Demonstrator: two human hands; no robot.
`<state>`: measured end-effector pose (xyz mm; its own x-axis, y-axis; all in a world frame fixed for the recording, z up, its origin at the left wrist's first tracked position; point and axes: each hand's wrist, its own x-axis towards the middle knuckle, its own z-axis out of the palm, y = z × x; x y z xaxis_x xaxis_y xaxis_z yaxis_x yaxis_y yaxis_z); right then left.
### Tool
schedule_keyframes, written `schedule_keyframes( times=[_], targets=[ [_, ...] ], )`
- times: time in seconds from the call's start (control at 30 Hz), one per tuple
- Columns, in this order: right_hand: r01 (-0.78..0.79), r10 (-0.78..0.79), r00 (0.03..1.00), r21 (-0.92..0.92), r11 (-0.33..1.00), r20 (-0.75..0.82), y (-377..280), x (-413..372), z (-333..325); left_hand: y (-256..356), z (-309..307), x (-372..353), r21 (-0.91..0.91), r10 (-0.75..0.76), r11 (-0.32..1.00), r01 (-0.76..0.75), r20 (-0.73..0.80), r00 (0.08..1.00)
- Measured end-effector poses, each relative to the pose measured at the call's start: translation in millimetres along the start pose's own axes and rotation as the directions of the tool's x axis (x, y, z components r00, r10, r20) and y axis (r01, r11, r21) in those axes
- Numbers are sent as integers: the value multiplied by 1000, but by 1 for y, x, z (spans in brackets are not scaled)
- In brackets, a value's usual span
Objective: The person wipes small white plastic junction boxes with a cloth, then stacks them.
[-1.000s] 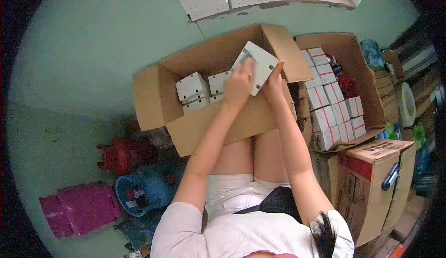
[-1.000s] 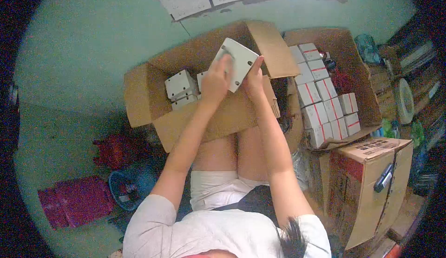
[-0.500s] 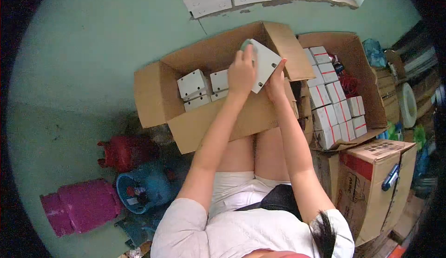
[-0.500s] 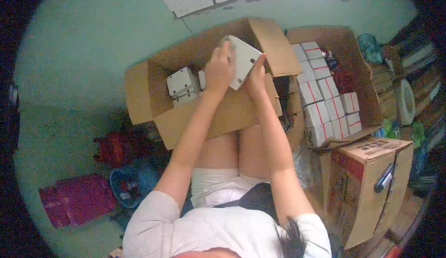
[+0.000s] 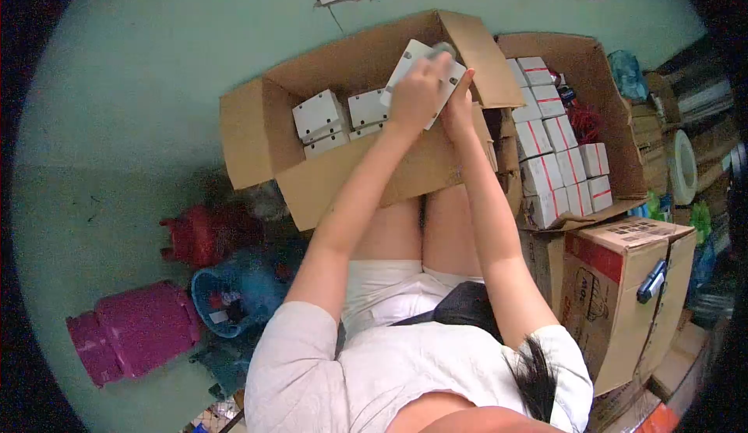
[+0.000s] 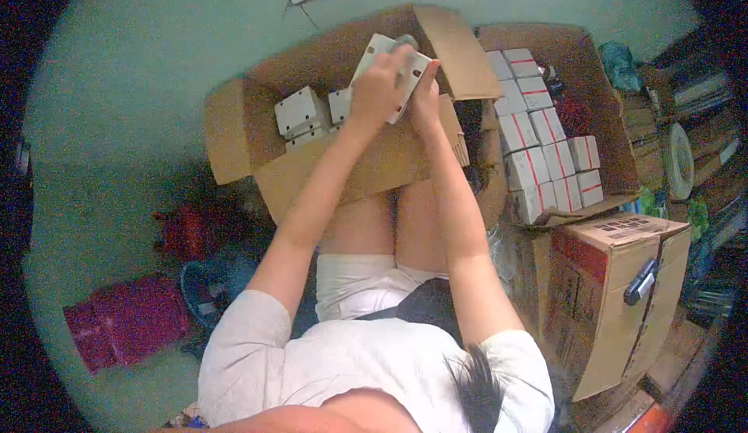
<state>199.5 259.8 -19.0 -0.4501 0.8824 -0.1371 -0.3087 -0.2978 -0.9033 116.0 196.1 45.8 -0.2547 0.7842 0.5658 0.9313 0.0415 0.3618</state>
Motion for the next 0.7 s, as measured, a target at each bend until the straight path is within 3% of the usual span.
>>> schedule_keyframes(
  times=[0.03, 0.1, 0.17, 0.23, 0.3, 0.37, 0.43, 0.47, 0.53, 0.57, 0.63, 0.67, 0.7],
  targets=[
    [6, -6, 1000, -12, 1000, 1, 2, 0, -2, 3, -1, -6, 1, -4, 1000, 4, 6, 1000],
    [-18, 18, 999, 10, 1000, 37, 5, -4, -4, 9, -1, -22, -1, 238, 970, -242, 176, 955],
    [-40, 35, 993, 45, 998, 115, 1, -4, -7, -1, -7, -21, 35, 195, 978, -204, 181, 964],
    [21, -24, 999, 123, 992, 27, -10, -10, 15, -14, -9, -5, -34, -70, 997, 66, -120, 990],
    [7, -8, 999, -33, 999, -31, -17, -15, 17, -19, -14, 14, 9, -117, 993, 120, -140, 983],
    [45, -46, 999, -31, 998, -18, -4, -3, 10, -12, -19, 19, 60, -171, 981, 183, -163, 972],
    [68, -71, 995, 42, 997, 68, -4, -4, 8, 4, -13, 16, 72, -21, 997, 20, 16, 1000],
    [63, -66, 995, 45, 997, 72, 4, 0, 1, 10, -10, 10, 78, -26, 997, 24, 17, 1000],
    [-9, -67, 955, 251, 968, 290, 25, 9, -12, 20, -6, -4, 80, 123, 986, -143, 217, 968],
    [-5, -71, 954, 253, 968, 290, 27, 11, -8, 19, -8, -3, 82, 127, 986, -147, 216, 968],
    [85, -88, 996, 172, 981, 9, 4, 0, 16, 18, -17, 3, 47, -45, 998, 39, 142, 989],
    [0, 1, 1000, 62, 998, -16, 12, 13, 7, 16, -20, 10, 44, -44, 998, 38, 135, 990],
    [6, -6, 1000, 58, 998, -11, 11, 11, 6, 11, -23, 20, 65, -169, 984, 167, 36, 985]
  ],
)
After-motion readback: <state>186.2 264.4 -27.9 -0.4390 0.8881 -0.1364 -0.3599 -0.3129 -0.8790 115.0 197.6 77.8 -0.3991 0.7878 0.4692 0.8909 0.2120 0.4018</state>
